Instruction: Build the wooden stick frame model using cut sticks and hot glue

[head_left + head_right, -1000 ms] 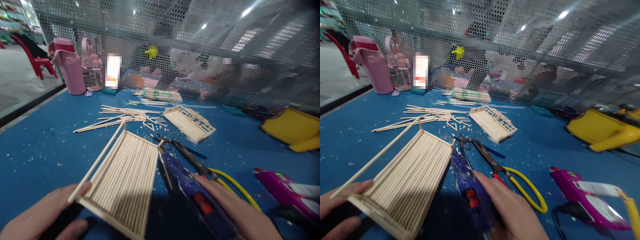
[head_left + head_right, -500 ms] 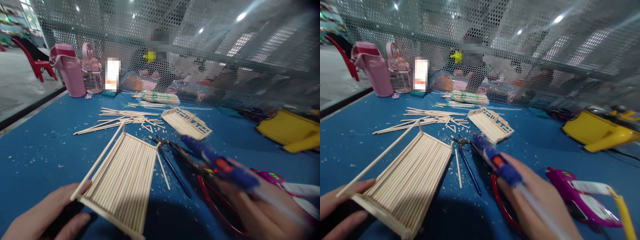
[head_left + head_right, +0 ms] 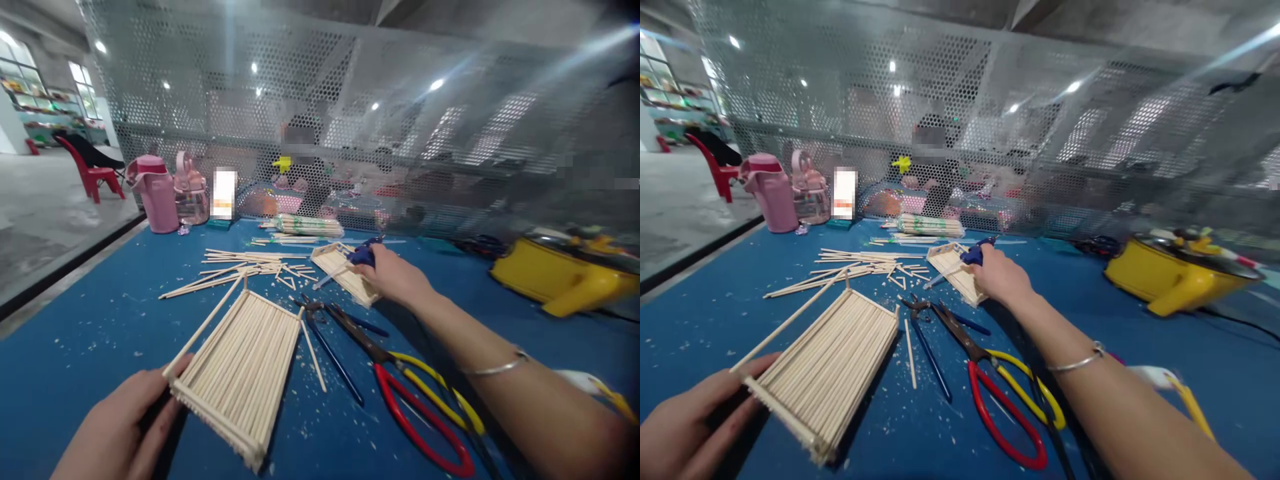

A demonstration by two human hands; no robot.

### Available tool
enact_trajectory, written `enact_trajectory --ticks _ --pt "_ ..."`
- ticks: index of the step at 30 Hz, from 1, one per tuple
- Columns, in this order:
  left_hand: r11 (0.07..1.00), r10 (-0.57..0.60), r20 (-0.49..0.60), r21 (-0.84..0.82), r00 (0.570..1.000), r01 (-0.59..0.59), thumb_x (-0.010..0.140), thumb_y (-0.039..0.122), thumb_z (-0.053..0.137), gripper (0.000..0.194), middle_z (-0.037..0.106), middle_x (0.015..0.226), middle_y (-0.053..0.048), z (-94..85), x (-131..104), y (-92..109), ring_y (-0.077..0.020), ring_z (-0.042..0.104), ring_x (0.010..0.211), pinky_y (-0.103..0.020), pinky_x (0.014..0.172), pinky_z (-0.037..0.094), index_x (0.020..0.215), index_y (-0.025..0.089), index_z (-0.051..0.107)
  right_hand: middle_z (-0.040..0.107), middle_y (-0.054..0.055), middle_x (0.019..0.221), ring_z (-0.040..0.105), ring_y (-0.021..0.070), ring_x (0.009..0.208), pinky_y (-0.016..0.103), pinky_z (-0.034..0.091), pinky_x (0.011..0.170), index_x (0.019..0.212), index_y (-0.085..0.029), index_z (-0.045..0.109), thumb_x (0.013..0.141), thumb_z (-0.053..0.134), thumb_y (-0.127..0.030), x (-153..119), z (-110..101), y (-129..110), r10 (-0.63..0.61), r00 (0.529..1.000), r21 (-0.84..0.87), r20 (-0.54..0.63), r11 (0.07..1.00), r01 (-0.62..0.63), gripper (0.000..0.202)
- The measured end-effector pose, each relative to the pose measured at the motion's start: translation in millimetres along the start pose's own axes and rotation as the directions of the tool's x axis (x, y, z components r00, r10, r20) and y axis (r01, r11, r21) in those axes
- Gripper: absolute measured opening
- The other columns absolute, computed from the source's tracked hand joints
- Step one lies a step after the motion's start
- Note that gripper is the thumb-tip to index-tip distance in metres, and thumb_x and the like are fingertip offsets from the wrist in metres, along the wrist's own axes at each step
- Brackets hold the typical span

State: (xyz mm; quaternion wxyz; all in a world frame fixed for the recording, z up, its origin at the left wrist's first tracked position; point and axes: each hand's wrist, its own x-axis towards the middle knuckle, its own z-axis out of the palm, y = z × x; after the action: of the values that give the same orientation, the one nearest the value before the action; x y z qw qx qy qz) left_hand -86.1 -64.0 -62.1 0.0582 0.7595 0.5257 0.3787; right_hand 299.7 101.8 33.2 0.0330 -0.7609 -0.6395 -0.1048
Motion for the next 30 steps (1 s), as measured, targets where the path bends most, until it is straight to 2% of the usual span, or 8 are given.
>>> enact_trajectory --ticks 5,8,13,16,18,22,25,30 --pt "0.992 -0.093 0.215 -0.062 0.972 0.109 0.083 0.036 0.044 0.033 0.071 0.098 -0.004 -25.4 43.0 8.7 -0.0200 0.068 0.087 -0.025 0.073 0.054 0.104 0.024 0.066 0.057 0.020 0.114 0.056 0.0309 0.099 0.037 0.044 0.075 0.117 -0.010 0.050 0.080 0.045 -0.029 -36.1 -31.3 -18.9 -0.139 0.956 0.010 -0.259 0.989 0.146 0.043" --pt "0.995 -0.084 0.364 -0.023 0.928 0.099 0.080 0.027 0.045 0.032 0.070 0.101 -0.001 -34.1 85.9 6.3 -0.0202 0.065 0.093 -0.028 0.082 0.050 0.104 0.024 0.067 0.068 0.009 0.094 0.062 0.0215 0.081 0.029 0.045 0.068 0.103 -0.017 0.062 0.078 0.043 -0.020 -65.4 -42.9 -42.8 -0.311 0.946 0.214 -0.087 0.922 0.323 0.032" --pt "0.977 -0.153 0.387 0.199 0.909 0.080 0.072 0.015 0.048 0.039 0.072 0.093 -0.002 -43.0 136.3 -1.7 -0.0201 0.065 0.085 -0.026 0.077 0.049 0.107 0.020 0.064 0.071 0.003 0.071 0.061 0.0165 0.064 0.024 0.041 0.055 0.069 -0.022 0.072 0.067 0.047 -0.009 -100.9 -33.7 -81.2 -0.605 0.765 0.384 0.221 0.775 0.502 0.027" --pt "0.934 -0.186 0.064 0.320 0.980 0.157 0.072 0.007 0.040 0.043 0.069 0.099 -0.008 -51.8 120.9 21.6 -0.0198 0.064 0.087 -0.028 0.080 0.048 0.108 0.015 0.062 0.068 0.001 0.062 0.059 0.0142 0.057 0.022 0.038 0.050 0.070 -0.022 0.073 0.066 0.048 -0.011 -107.6 -26.6 -89.2 -0.601 0.770 0.488 0.215 0.749 0.449 0.028" --pt "0.944 -0.073 -0.236 0.298 0.969 0.143 0.077 0.008 0.039 0.038 0.067 0.103 -0.009 -46.9 95.3 50.2 -0.0195 0.061 0.092 -0.033 0.086 0.046 0.106 0.014 0.061 0.065 -0.001 0.054 0.057 0.0133 0.052 0.022 0.038 0.048 0.067 -0.021 0.072 0.066 0.049 -0.012 -107.3 -24.9 -88.3 -0.605 0.765 0.555 0.219 0.722 0.413 0.024" --pt "0.967 0.234 -0.087 0.122 0.968 -0.222 0.081 0.012 0.047 0.024 0.067 0.097 -0.006 -0.5 55.5 96.7 -0.0169 0.059 0.090 -0.030 0.083 0.048 0.098 0.017 0.064 0.067 0.001 0.062 0.058 0.0143 0.058 0.023 0.042 0.055 0.073 -0.016 0.070 0.067 0.050 -0.013 -103.1 -26.2 -79.7 -0.570 0.809 0.592 0.144 0.705 0.391 0.022" --pt "0.971 0.187 -0.032 0.156 0.982 -0.180 0.080 0.012 0.051 0.023 0.066 0.098 -0.010 35.9 57.8 100.9 -0.0214 0.056 0.094 -0.036 0.084 0.047 0.099 0.015 0.063 0.070 0.005 0.086 0.061 0.0160 0.074 0.025 0.045 0.067 0.094 -0.014 0.067 0.075 0.046 -0.019 -103.4 -26.3 -75.2 -0.488 0.867 0.654 -0.104 0.623 0.429 0.028" --pt "0.971 0.158 0.021 0.178 0.987 -0.159 0.080 0.013 0.053 0.015 0.065 0.083 -0.008 49.1 74.6 85.3 -0.0213 0.056 0.087 -0.035 0.080 0.045 0.077 0.017 0.067 0.070 0.008 0.088 0.061 0.0173 0.083 0.029 0.045 0.077 0.086 -0.015 0.069 0.081 0.049 -0.030 -107.4 -18.7 -79.8 -0.489 0.779 0.674 -0.393 0.422 0.606 0.026"
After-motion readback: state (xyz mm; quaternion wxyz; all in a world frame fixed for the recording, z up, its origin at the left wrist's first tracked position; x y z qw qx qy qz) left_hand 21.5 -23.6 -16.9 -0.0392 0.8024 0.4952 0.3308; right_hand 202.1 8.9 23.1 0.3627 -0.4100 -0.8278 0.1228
